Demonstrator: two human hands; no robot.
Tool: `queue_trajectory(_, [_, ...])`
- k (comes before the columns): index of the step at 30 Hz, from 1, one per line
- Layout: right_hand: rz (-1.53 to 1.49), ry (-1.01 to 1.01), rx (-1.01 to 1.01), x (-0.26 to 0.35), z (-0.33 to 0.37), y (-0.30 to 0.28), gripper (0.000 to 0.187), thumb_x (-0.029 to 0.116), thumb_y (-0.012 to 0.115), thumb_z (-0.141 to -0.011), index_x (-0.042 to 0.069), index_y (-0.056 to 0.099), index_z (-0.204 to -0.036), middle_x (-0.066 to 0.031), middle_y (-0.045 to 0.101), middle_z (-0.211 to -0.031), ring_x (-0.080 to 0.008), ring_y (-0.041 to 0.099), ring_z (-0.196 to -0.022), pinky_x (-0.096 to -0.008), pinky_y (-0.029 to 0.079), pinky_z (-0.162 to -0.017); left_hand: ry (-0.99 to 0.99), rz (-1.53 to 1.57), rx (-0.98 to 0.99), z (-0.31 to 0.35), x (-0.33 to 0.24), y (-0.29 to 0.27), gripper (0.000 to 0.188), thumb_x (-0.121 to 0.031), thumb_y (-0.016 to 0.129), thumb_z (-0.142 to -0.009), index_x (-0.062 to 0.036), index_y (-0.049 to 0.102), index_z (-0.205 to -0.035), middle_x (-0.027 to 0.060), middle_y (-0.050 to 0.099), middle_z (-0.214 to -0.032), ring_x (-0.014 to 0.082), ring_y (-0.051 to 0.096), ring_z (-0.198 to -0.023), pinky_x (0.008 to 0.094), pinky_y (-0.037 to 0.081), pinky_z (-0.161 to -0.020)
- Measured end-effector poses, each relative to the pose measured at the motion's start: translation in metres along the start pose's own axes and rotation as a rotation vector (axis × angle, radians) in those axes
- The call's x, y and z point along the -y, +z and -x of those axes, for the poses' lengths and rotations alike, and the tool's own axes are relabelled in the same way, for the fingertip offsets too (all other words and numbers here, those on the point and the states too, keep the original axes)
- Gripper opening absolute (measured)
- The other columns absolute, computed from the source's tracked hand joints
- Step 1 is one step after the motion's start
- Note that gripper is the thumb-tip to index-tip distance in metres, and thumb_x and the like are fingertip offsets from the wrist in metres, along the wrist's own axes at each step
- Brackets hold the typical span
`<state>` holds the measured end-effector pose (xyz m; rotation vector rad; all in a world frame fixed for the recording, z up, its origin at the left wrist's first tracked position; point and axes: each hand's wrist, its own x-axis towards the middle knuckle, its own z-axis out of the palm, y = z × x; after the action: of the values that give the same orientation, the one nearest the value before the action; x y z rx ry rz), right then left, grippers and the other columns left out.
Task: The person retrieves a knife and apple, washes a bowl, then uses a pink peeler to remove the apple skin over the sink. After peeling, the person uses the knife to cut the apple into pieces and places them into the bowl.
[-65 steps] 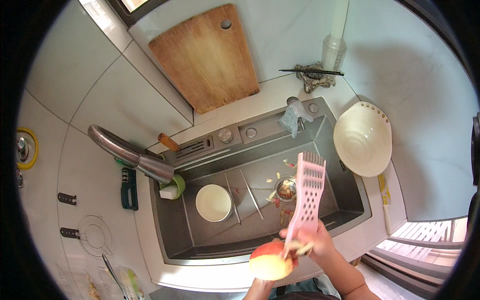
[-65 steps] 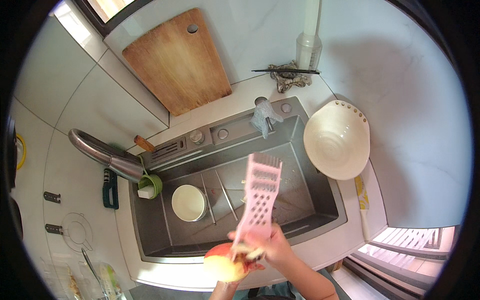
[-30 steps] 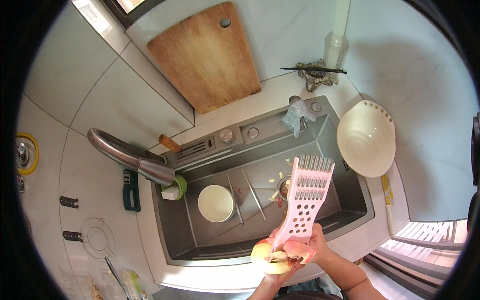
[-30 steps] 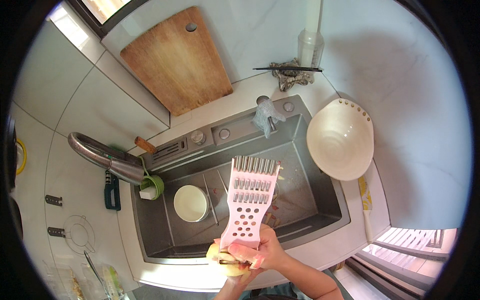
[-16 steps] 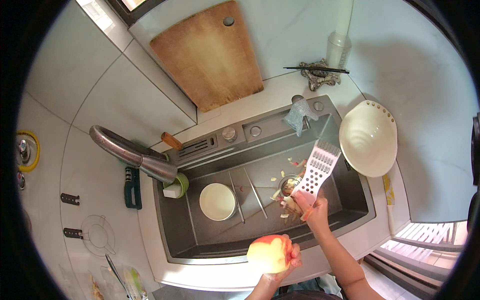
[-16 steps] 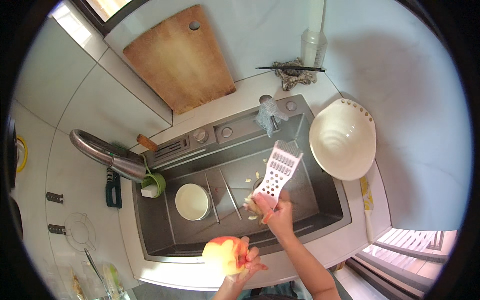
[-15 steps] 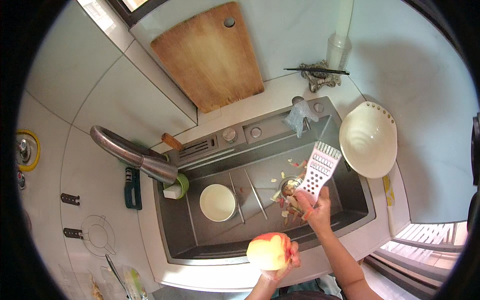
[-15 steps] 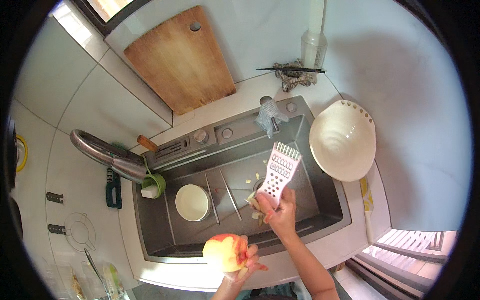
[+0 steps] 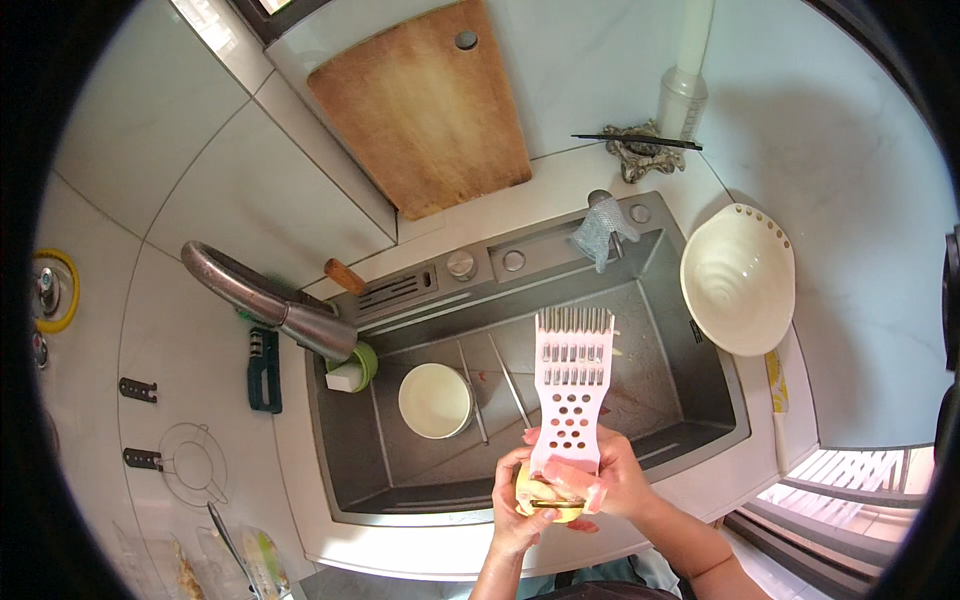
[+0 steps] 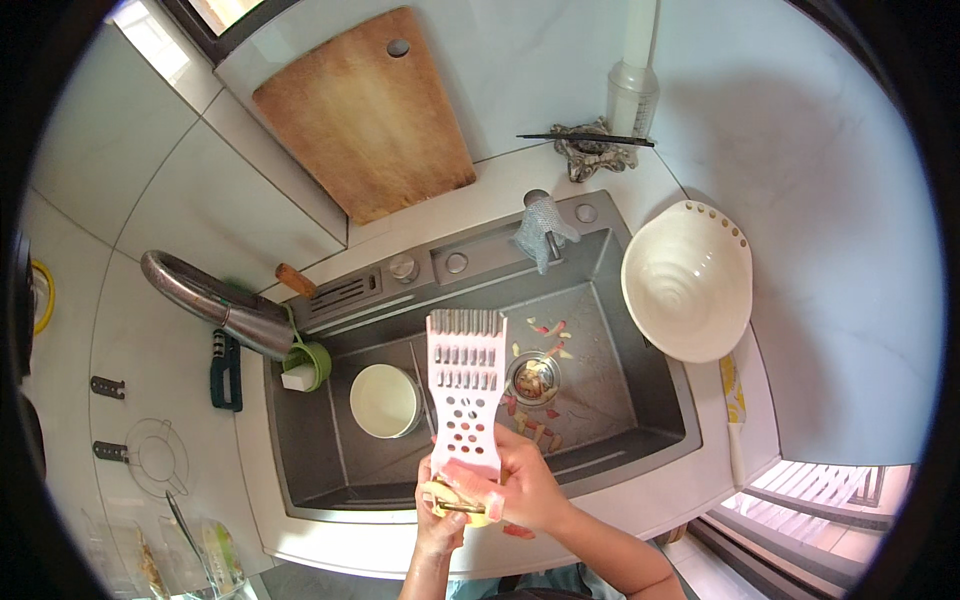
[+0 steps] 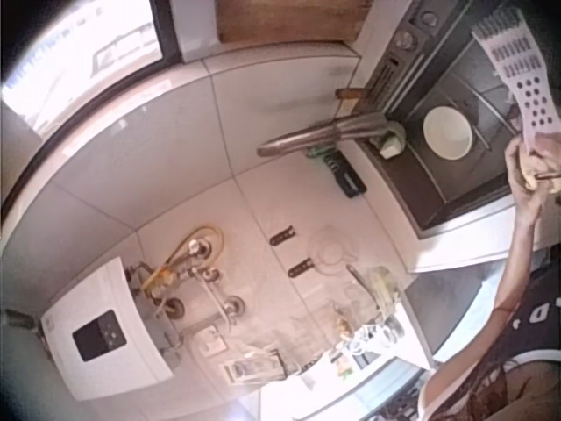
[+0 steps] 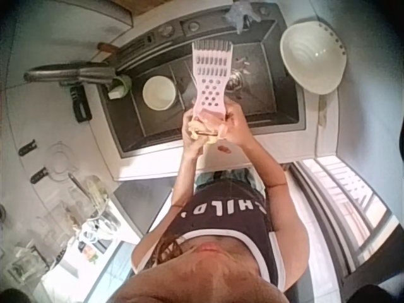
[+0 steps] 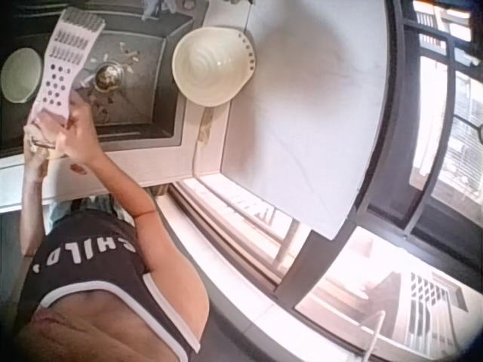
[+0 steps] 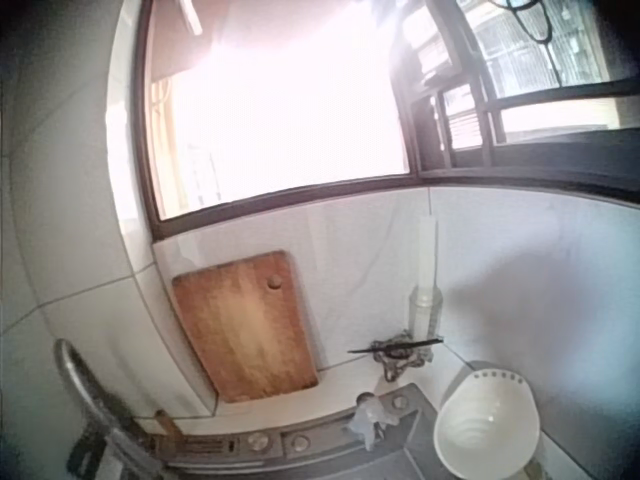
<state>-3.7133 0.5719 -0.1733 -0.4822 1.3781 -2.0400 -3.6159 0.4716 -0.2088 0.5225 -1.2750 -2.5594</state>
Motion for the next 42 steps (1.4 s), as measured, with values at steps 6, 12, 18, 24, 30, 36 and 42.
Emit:
queue_trajectory(6, [-0.443,0.217,-0.247,-0.047,-0.03,-0.038,0.025,0.014,0.057,-0.081,-0.005,0.057,-0.097,-0.0115,0.06,-0.089,-0.0172,0.06,-0.081,-0.0251,0.051,-0.062,-0.068,0.112,0.258,0.015,0.005,-0.012,0.088,-0.016,0.08,-0.047,-0.0002,0.03,-0.118,0.0154,0.046,-0.113,0.0248,0.051,-0.104,0.0367,0.04,-0.091])
queue_trajectory(12, [-0.183,0.0,-0.417,-0.03,-0.023,-0.053,0.041,0.029,0.056,-0.08,-0.008,0.055,-0.098,-0.0128,0.058,-0.096,-0.018,0.06,-0.077,-0.0304,0.05,-0.07,-0.158,0.35,0.142,0.018,0.012,-0.011,0.088,-0.021,0.08,-0.047,0.0002,0.032,-0.118,0.0158,0.046,-0.115,0.0276,0.051,-0.103,0.0415,0.044,-0.086])
queue_trajectory(18, [0.009,-0.089,-0.022,0.001,0.011,-0.003,0.035,0.017,0.065,-0.071,-0.003,0.058,-0.099,-0.015,0.054,-0.107,-0.0234,0.049,-0.105,-0.0378,0.038,-0.09,-0.087,0.233,0.132,0.008,0.005,-0.005,0.079,-0.012,0.076,-0.056,-0.0016,0.03,-0.119,0.0156,0.045,-0.114,0.0313,0.051,-0.102,0.0533,0.047,-0.077])
queue_trajectory(24, [-0.159,0.315,-0.255,-0.03,-0.027,-0.041,0.037,0.024,0.06,-0.078,-0.007,0.054,-0.099,-0.0143,0.059,-0.093,-0.021,0.061,-0.077,-0.0304,0.051,-0.068,-0.432,0.586,0.133,0.011,0.006,-0.013,0.051,-0.016,0.061,-0.072,-0.0018,0.037,-0.115,0.0179,0.047,-0.113,0.0302,0.053,-0.1,0.0466,0.05,-0.077])
queue_trajectory(30, [-0.422,0.151,-0.36,-0.016,-0.02,-0.047,0.031,0.018,0.058,-0.079,-0.005,0.055,-0.098,-0.0117,0.061,-0.086,-0.0198,0.062,-0.076,-0.0308,0.051,-0.065,-0.534,0.442,-0.084,0.008,0.019,-0.019,0.081,-0.03,0.076,-0.055,-0.0104,0.034,-0.121,0.016,0.044,-0.117,0.033,0.047,-0.106,0.06,0.042,-0.079])
queue_trajectory(36, [-0.259,0.15,0.0,-0.007,0.003,-0.015,0.034,0.018,0.059,-0.078,-0.004,0.053,-0.103,-0.0122,0.057,-0.097,-0.0241,0.06,-0.085,-0.0329,0.05,-0.072,-0.341,0.647,0.384,0.007,0.03,-0.022,0.076,-0.026,0.072,-0.057,-0.0106,0.033,-0.12,0.0163,0.043,-0.117,0.0348,0.047,-0.105,0.0592,0.042,-0.079])
queue_trajectory(42, [-0.387,0.466,-0.408,-0.034,-0.039,-0.052,0.027,0.015,0.054,-0.081,-0.006,0.052,-0.099,-0.0133,0.059,-0.089,-0.0233,0.062,-0.074,-0.036,0.052,-0.065,-0.299,0.553,0.337,0.009,0.02,-0.013,0.049,-0.017,0.063,-0.07,0.0036,0.043,-0.109,0.0221,0.052,-0.105,0.0348,0.053,-0.099,0.0466,0.046,-0.082])
